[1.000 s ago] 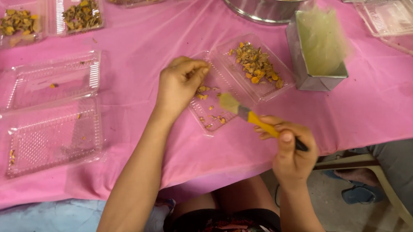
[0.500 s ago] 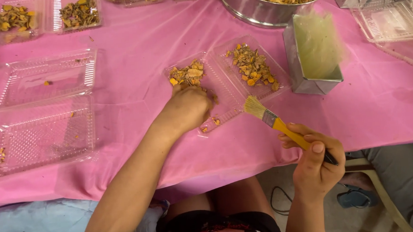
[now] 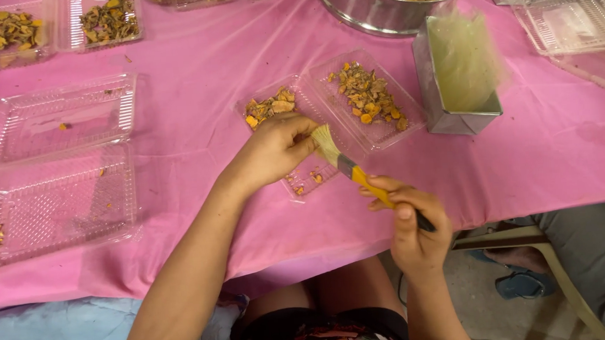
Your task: Sorting dried ingredients and placing them into plastic containers and bags
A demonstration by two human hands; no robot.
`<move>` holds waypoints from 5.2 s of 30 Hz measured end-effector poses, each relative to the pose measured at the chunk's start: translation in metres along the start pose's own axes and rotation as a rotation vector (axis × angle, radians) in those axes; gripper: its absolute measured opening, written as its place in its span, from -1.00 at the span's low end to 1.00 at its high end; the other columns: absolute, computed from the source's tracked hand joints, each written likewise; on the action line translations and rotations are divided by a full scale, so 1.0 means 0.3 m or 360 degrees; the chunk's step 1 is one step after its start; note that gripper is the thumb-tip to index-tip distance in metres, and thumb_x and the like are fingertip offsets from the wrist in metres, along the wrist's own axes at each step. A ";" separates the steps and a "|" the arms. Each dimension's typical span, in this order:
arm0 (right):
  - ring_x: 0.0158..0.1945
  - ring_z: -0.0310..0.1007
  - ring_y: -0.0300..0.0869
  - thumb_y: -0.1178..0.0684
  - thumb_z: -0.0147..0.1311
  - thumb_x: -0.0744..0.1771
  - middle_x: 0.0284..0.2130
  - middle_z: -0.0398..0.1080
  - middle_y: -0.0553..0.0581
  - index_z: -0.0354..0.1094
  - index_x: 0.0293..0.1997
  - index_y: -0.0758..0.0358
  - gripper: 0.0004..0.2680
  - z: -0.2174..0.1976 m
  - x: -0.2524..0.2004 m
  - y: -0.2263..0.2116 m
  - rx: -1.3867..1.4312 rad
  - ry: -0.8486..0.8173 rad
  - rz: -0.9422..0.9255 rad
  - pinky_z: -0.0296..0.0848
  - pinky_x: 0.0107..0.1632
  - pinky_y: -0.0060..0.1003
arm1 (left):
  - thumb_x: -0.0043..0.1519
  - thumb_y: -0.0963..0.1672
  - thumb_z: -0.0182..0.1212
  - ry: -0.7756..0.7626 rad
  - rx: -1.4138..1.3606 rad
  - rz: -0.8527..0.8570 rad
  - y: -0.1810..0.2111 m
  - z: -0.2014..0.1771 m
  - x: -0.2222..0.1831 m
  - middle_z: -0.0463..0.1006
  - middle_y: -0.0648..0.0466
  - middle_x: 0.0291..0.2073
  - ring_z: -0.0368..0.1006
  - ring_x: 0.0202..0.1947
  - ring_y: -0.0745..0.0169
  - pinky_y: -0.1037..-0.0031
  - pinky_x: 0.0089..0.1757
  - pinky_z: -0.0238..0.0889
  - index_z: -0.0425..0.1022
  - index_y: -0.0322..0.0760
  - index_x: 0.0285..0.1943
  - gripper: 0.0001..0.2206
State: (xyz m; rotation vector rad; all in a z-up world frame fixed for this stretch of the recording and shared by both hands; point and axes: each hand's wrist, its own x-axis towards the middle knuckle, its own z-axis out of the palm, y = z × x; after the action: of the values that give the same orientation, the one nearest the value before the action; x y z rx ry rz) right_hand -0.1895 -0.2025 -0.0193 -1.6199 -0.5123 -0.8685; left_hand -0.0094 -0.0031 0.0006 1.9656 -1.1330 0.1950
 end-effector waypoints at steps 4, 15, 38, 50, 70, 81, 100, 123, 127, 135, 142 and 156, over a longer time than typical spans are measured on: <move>-0.23 0.64 0.20 -0.03 -0.14 0.48 -0.10 0.47 0.52 0.17 -0.06 0.35 -0.79 -0.003 0.021 -0.012 -0.0072 0.0271 0.0026 0.72 -0.27 -0.15 | 0.27 -0.17 0.20 0.0097 -0.0029 -0.0058 -0.037 -0.016 0.006 0.48 0.22 -0.45 0.37 -0.32 0.26 0.41 -0.16 0.22 0.53 -0.12 -0.27 -0.94; -0.24 0.63 0.18 -0.02 -0.22 0.49 -0.11 0.47 0.63 0.15 -0.14 0.42 -0.77 -0.065 0.013 -0.004 -0.0129 0.0354 -0.0070 0.65 -0.31 -0.20 | 0.11 -0.08 0.37 -0.0145 0.0534 -0.0341 0.114 -0.107 -0.008 0.62 -0.11 -0.13 0.43 0.02 -0.31 -0.14 0.00 0.27 0.63 -0.10 0.09 -0.66; -0.12 0.65 0.24 -0.01 -0.10 0.47 -0.04 0.47 0.54 0.25 -0.06 0.36 -0.81 0.021 0.008 -0.019 0.0124 0.0203 -0.0111 0.72 -0.24 -0.16 | 0.26 -0.20 0.31 0.0168 -0.0575 -0.0280 0.045 -0.043 -0.007 0.65 0.14 -0.36 0.51 -0.28 0.44 0.57 -0.18 0.36 0.67 -0.20 -0.10 -0.90; -0.21 0.65 0.15 0.11 -0.15 0.46 -0.10 0.50 0.56 0.24 -0.16 0.46 -0.83 0.010 0.014 0.002 -0.0094 0.0121 -0.0071 0.64 -0.26 -0.21 | 0.19 -0.03 0.31 -0.0049 0.1180 -0.0650 -0.010 -0.145 -0.037 0.54 0.11 -0.20 0.38 -0.06 0.02 0.03 -0.03 0.23 0.65 0.02 -0.03 -0.79; -0.16 0.68 0.07 -0.04 -0.13 0.46 -0.04 0.51 0.40 0.26 -0.07 0.35 -0.79 0.057 0.009 -0.065 -0.0094 0.0025 0.0265 0.72 -0.20 -0.25 | 0.18 -0.07 0.14 -0.0749 0.1253 -0.0520 0.090 -0.029 -0.054 0.55 0.20 -0.33 0.33 -0.08 0.01 0.03 -0.13 0.06 0.54 -0.15 -0.29 -0.87; -0.24 0.64 0.12 0.05 -0.23 0.49 -0.12 0.50 0.52 0.20 -0.14 0.41 -0.80 -0.026 0.017 0.070 -0.0179 0.0298 0.0058 0.64 -0.29 -0.26 | 0.08 0.11 0.34 -0.0905 0.1015 -0.0664 0.135 -0.024 -0.036 0.64 0.14 -0.21 0.40 0.04 0.02 0.04 0.05 -0.02 0.68 0.13 -0.13 -0.73; -0.11 0.64 0.24 -0.04 -0.20 0.47 -0.09 0.49 0.60 0.22 -0.13 0.44 -0.74 -0.007 0.055 0.015 0.0102 0.0171 -0.0171 0.67 -0.18 -0.13 | 0.28 -0.19 0.30 0.0301 -0.0675 -0.0335 0.039 -0.077 0.004 0.67 0.01 -0.40 0.55 -0.32 0.34 0.49 -0.19 0.43 0.67 -0.26 -0.02 -0.86; 0.15 0.46 0.25 -0.08 -0.15 0.51 0.22 0.27 0.60 0.09 0.13 0.43 -0.72 -0.190 0.256 0.051 -0.0453 0.0123 -0.0141 0.60 0.06 -0.13 | 0.12 0.11 0.03 -0.0322 0.0701 -0.1582 -0.021 -0.228 -0.013 0.57 -0.13 0.02 0.43 0.09 -0.26 -0.08 0.05 0.10 0.37 -0.20 0.12 -0.50; 0.12 0.47 0.20 -0.08 -0.03 0.49 0.16 0.33 0.52 0.07 0.20 0.43 -0.68 -0.139 0.438 0.070 -0.0423 0.0114 -0.0197 0.55 0.00 -0.15 | 0.04 -0.01 0.10 -0.0101 0.0698 -0.1483 -0.115 -0.221 -0.034 0.59 -0.15 -0.02 0.44 0.07 -0.34 -0.16 0.02 0.09 0.33 -0.12 0.25 -0.47; 0.23 0.39 0.10 -0.11 -0.10 0.47 0.14 0.40 0.33 0.33 0.08 0.34 -0.73 0.033 0.667 0.340 -0.0763 -0.0146 -0.0217 0.42 0.20 -0.07 | 0.28 -0.11 0.14 0.0827 0.1483 -0.1023 -0.260 -0.217 -0.113 0.51 -0.20 -0.05 0.39 -0.12 -0.33 -0.14 -0.26 0.30 0.51 -0.32 0.18 -0.68; 0.07 0.50 0.21 0.21 0.12 0.42 0.06 0.47 0.32 0.38 -0.04 0.36 -0.94 -0.005 0.570 0.614 -0.0931 -0.0178 -0.0732 0.41 0.14 0.03 | 0.20 -0.01 0.29 0.0754 0.1386 -0.0630 -0.113 -0.072 -0.042 0.49 0.04 -0.13 0.38 -0.02 -0.04 0.11 -0.16 0.35 0.59 -0.13 0.08 -0.69; -0.01 0.52 0.14 0.16 0.07 0.43 0.02 0.47 0.25 0.35 -0.03 0.29 -0.94 0.013 0.599 0.486 -0.0988 -0.0201 -0.0755 0.45 0.07 0.02 | -0.03 -0.04 0.30 0.0488 0.1445 0.0080 -0.172 0.265 0.180 0.55 0.18 -0.54 0.44 -0.27 0.04 0.10 -0.17 0.09 0.68 0.03 -0.44 -0.91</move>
State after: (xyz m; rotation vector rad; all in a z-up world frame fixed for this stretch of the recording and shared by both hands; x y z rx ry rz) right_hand 0.0315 -0.2556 0.0254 -2.1686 -0.7870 -1.3793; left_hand 0.0415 -0.0832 -0.0532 2.5390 -0.9607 1.1631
